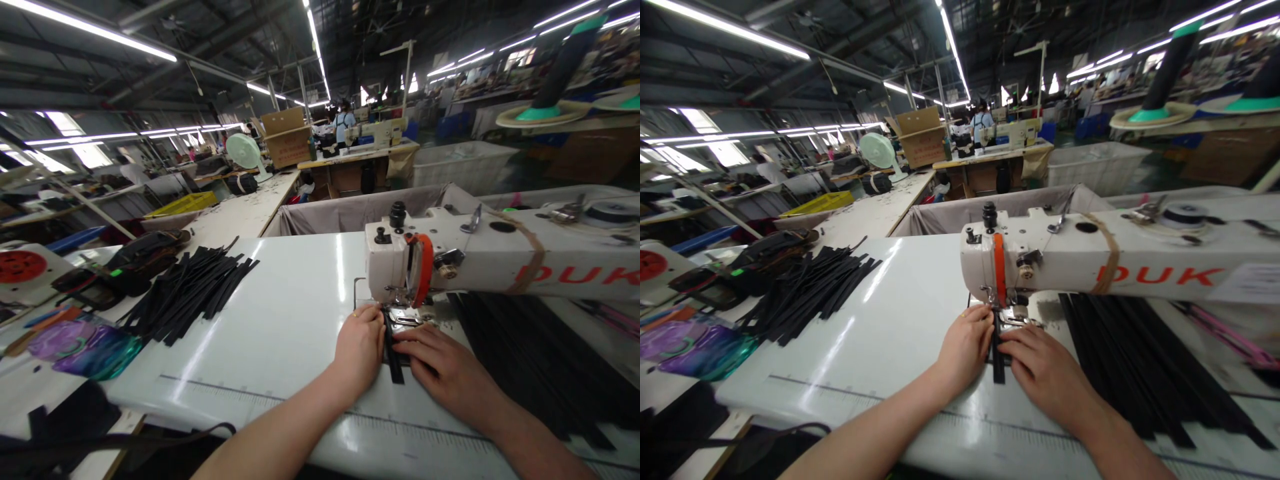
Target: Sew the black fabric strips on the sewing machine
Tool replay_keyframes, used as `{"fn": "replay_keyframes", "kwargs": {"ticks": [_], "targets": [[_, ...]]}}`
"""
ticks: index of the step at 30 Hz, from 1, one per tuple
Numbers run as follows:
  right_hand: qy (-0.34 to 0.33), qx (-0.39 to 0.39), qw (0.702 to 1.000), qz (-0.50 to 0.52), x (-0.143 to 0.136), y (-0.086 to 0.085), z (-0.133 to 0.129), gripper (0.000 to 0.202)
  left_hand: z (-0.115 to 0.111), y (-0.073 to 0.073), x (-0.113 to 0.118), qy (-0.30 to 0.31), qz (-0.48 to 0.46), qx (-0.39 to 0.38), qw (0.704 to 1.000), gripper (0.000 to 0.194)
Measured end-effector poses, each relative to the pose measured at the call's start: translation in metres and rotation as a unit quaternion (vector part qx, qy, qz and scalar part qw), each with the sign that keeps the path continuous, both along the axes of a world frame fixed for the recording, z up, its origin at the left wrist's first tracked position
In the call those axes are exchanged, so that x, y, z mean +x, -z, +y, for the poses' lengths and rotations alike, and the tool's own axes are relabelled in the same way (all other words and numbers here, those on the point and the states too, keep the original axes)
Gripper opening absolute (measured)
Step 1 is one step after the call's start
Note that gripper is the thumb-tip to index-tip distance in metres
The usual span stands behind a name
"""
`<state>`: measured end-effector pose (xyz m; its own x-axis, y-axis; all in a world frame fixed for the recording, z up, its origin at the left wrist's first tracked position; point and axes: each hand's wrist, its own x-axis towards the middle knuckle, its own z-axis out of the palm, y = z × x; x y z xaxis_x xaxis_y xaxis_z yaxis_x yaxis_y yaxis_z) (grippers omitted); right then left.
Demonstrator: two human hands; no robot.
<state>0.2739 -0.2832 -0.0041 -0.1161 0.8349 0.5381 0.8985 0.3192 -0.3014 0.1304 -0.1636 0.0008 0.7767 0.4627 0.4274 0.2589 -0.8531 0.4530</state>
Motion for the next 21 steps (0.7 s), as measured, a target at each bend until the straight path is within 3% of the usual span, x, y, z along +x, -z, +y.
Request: {"fn": "replay_keyframes", "kwargs": {"ticks": [8, 21], "targets": [[-0.016, 0.012, 1.0, 0.019, -0.001, -0.004, -0.002, 0.028, 0.0, 0.002, -0.001, -0.01, 0.006, -0.018, 1.0, 0.02], [0.074, -0.035, 0.994, -0.076, 0.005, 0.005, 0.009, 0.037, -0.001, 0.001, -0.001, -0.005, 0.012, -0.004, 1.0, 0.021]]}}
